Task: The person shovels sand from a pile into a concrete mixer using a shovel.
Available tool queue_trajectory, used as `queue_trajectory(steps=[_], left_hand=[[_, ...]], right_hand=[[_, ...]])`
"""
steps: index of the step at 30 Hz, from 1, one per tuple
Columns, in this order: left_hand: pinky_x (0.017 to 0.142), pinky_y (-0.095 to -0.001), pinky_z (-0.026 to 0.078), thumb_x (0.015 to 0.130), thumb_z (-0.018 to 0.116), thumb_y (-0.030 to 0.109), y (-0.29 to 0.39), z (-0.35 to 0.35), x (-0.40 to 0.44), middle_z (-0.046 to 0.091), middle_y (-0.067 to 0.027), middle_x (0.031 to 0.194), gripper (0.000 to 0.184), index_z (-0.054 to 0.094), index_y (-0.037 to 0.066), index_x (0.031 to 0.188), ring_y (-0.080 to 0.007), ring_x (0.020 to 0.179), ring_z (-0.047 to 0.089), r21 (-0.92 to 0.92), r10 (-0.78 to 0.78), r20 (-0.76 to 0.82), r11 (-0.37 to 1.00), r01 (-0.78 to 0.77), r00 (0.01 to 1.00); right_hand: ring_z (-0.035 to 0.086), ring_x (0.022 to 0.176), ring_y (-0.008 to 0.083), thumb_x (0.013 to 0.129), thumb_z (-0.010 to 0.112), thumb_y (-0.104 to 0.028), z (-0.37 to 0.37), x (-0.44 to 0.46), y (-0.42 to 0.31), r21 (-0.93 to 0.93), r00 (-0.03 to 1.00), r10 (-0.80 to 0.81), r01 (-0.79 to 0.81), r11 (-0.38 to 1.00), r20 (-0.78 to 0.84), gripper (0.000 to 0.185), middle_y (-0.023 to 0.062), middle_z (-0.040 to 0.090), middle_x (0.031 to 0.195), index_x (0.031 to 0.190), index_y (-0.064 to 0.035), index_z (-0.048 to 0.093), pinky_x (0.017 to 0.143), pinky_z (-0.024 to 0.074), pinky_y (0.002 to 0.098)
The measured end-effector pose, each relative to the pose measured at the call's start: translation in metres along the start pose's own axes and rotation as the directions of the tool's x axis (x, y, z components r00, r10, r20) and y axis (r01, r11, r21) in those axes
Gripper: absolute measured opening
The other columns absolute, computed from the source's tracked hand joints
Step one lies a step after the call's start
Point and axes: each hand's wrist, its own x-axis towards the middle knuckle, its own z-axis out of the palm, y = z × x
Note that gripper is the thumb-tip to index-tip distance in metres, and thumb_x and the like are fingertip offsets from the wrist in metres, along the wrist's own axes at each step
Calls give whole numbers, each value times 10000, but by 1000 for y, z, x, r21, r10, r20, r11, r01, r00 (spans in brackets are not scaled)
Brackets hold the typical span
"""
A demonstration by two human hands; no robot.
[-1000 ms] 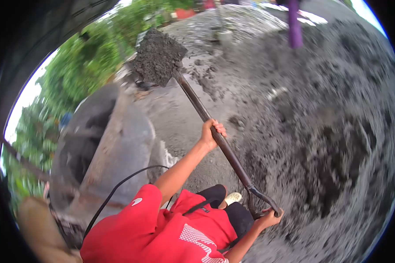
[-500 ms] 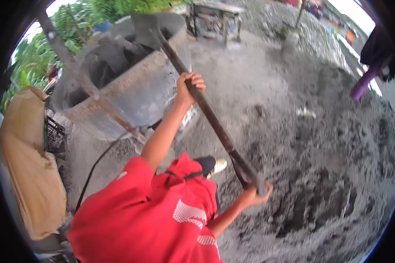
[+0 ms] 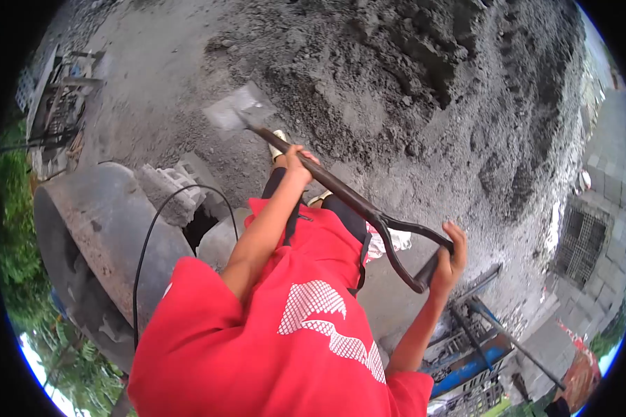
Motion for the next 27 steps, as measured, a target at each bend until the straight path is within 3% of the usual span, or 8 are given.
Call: queue_trajectory(steps=[3, 6, 13, 17, 18, 20, 23, 27], left_hand=[[493, -296, 418, 703, 564, 175, -50, 17, 18, 453, 33, 521, 181, 422, 139, 596, -113, 462, 444, 45, -220, 34, 975, 219, 975], [482, -296, 426, 710, 558, 148, -73, 48, 18, 467, 26, 516, 189, 424, 127, 578, -122, 450, 441, 92, -396, 35, 916, 391, 918], [473, -335, 420, 749, 545, 216, -79, 168, -23, 467, 29, 502, 198, 455, 150, 586, -138, 453, 455, 434, -378, 39, 840, 325, 925], [465, -353, 426, 722, 563, 191, -55, 243, -43, 448, -10, 482, 198, 444, 127, 577, -186, 434, 462, 429, -471, 95, 814, 391, 877], [494, -372, 442, 718, 567, 205, -45, 263, -45, 457, 0, 489, 213, 434, 130, 570, -187, 464, 489, 441, -486, 148, 812, 382, 862], [667, -429, 477, 779, 512, 308, -24, 294, -40, 557, -63, 714, 228, 521, 82, 758, -214, 659, 556, 511, -509, 153, 774, 373, 847], [913, -470, 373, 804, 446, 426, 14, 313, -62, 517, -152, 1115, 513, 499, 23, 1116, -269, 1033, 510, 743, -262, 209, 669, 21, 942], [1052, -459, 168, 845, 367, 485, 99, 291, -74, 284, -149, 1414, 717, 242, 57, 1407, -294, 1306, 278, 735, 37, 248, 644, -213, 968]], right_hand=[[539, 506, 196, 584, 445, -62, -30, -14, -61, -35, 968, -234, 238, 971, 92, 159, 38, 567, 546, 643, -38, 591, 770, 440, 365], [507, 482, 218, 626, 477, -141, -36, -10, -110, -160, 942, -289, 316, 935, 170, 141, 44, 536, 536, 630, -49, 584, 586, 418, 335], [516, 503, 243, 854, 346, -507, -36, 6, -215, -381, 958, -267, 286, 879, 103, 575, 85, 537, 590, 644, -27, 582, 530, 398, 354], [548, 559, 261, 880, 313, -544, -32, 47, -280, -389, 791, -472, 606, 694, 390, 619, 110, 532, 577, 687, 2, 531, 518, 420, 371], [550, 547, 253, 872, 308, -569, -18, 57, -286, -413, 805, -542, 591, 693, 242, 637, 106, 539, 584, 670, -9, 533, 508, 425, 360], [554, 523, 237, 858, 300, -620, 18, 77, -291, -449, 775, -630, 544, 709, -56, 673, 98, 553, 598, 637, -31, 536, 490, 435, 340], [562, 528, 255, 679, 567, -160, 98, 166, -260, -394, 791, -557, 442, 806, -253, 132, 94, 550, 606, 699, -39, 520, 492, 423, 331], [483, 464, 246, 901, 431, -230, 258, 272, -171, -581, 861, -435, 218, 784, -264, 295, 66, 482, 549, 635, -106, 465, 454, 360, 365]])
